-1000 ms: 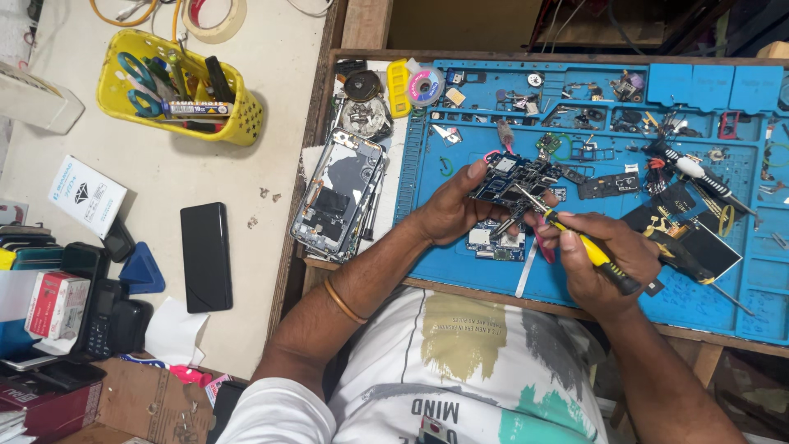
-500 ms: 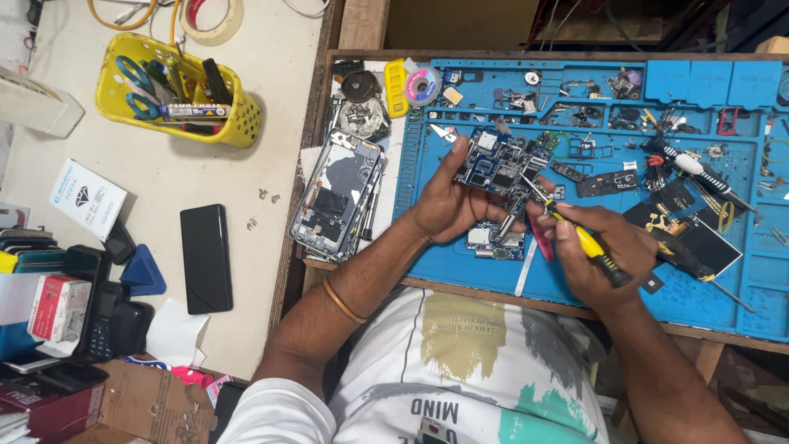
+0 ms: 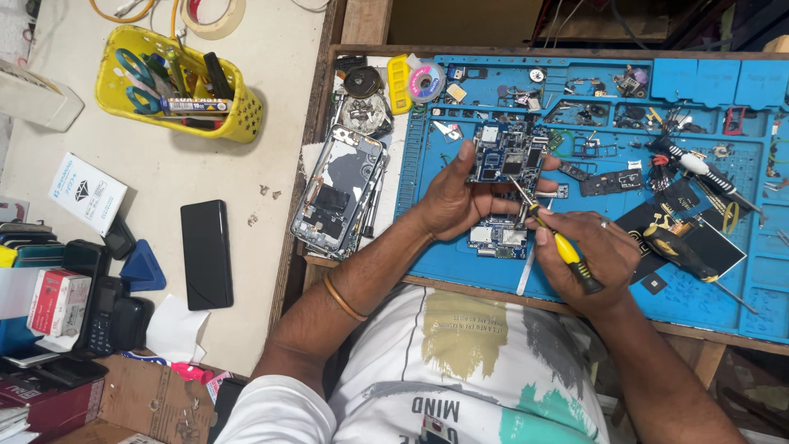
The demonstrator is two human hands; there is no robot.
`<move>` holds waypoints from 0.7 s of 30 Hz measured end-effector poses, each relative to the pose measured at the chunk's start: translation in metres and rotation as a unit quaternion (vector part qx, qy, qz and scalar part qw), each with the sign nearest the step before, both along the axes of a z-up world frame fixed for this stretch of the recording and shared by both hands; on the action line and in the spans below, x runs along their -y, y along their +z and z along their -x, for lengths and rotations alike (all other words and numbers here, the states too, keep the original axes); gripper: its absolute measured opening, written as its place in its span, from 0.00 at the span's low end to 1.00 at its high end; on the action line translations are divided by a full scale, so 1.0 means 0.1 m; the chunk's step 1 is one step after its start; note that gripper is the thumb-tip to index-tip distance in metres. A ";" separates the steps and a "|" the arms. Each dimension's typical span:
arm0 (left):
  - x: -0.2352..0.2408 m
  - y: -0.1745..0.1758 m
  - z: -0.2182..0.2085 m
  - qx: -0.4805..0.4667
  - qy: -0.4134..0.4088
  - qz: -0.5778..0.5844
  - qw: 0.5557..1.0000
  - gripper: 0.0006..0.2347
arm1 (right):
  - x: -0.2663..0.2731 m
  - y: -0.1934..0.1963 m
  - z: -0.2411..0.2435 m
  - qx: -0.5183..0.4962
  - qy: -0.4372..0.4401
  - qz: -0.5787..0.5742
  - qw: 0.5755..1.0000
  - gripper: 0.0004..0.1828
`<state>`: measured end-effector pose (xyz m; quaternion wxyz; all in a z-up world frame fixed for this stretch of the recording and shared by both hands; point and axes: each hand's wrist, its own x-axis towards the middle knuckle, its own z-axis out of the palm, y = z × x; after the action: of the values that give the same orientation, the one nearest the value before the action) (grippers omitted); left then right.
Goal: The person uses a screwdriver to adjust components on a small circuit board held in their left hand. They repeatedly probe and turn screws on the board while working at a cluttered electronics repair bench.
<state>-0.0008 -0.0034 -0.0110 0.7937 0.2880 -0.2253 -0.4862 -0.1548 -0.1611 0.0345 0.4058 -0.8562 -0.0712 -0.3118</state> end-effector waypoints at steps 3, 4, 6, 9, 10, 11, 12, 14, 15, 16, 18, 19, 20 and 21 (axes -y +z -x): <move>0.00 -0.01 0.02 0.014 -0.004 -0.002 1.000 0.42 | -0.01 0.01 0.00 0.006 0.008 -0.001 1.000 0.10; 0.00 -0.02 0.02 0.016 -0.006 0.000 1.000 0.42 | -0.01 0.02 0.00 0.010 0.013 -0.006 1.000 0.10; 0.00 -0.02 0.01 0.016 -0.010 0.003 1.000 0.42 | -0.01 0.03 -0.01 0.017 0.015 0.001 1.000 0.10; 0.00 -0.02 0.02 0.019 -0.016 0.006 1.000 0.42 | -0.03 0.05 -0.01 0.028 0.017 0.021 0.999 0.10; 0.01 -0.01 0.02 0.024 -0.017 0.004 1.000 0.42 | -0.04 0.05 -0.01 0.032 0.017 0.030 0.999 0.10; 0.01 -0.01 0.03 0.029 -0.018 0.002 0.999 0.42 | -0.04 0.06 -0.01 0.032 0.018 0.031 0.999 0.10; 0.01 0.00 0.03 0.030 -0.016 0.001 0.999 0.42 | -0.04 0.06 -0.01 0.032 0.019 0.031 0.999 0.10; 0.01 0.00 0.04 0.032 -0.014 -0.001 0.999 0.43 | -0.04 0.07 -0.01 0.033 0.018 0.031 0.999 0.11; 0.02 0.01 0.04 0.039 -0.014 -0.004 0.999 0.43 | -0.03 0.08 -0.01 0.035 0.016 0.030 0.999 0.11; 0.01 0.01 0.04 0.046 -0.014 -0.007 0.999 0.43 | -0.03 0.08 -0.01 0.036 0.015 0.030 0.999 0.11; 0.01 0.01 0.04 0.056 -0.011 -0.011 0.998 0.43 | -0.02 0.09 -0.01 0.036 0.012 0.032 0.999 0.11; 0.01 0.01 0.04 0.059 -0.010 -0.012 0.998 0.42 | -0.02 0.09 -0.01 0.036 0.011 0.033 0.999 0.11; 0.01 0.00 0.05 0.062 -0.008 -0.013 0.998 0.42 | -0.02 0.09 -0.01 0.040 0.006 0.033 0.999 0.11; 0.02 0.00 0.05 0.069 -0.009 -0.016 0.997 0.42 | -0.02 0.10 -0.02 0.044 0.001 0.032 0.999 0.11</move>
<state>-0.0057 -0.0050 -0.0111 0.7672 0.3314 -0.2743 -0.4758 -0.1533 -0.1592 0.0441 0.3748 -0.8543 -0.0996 -0.3460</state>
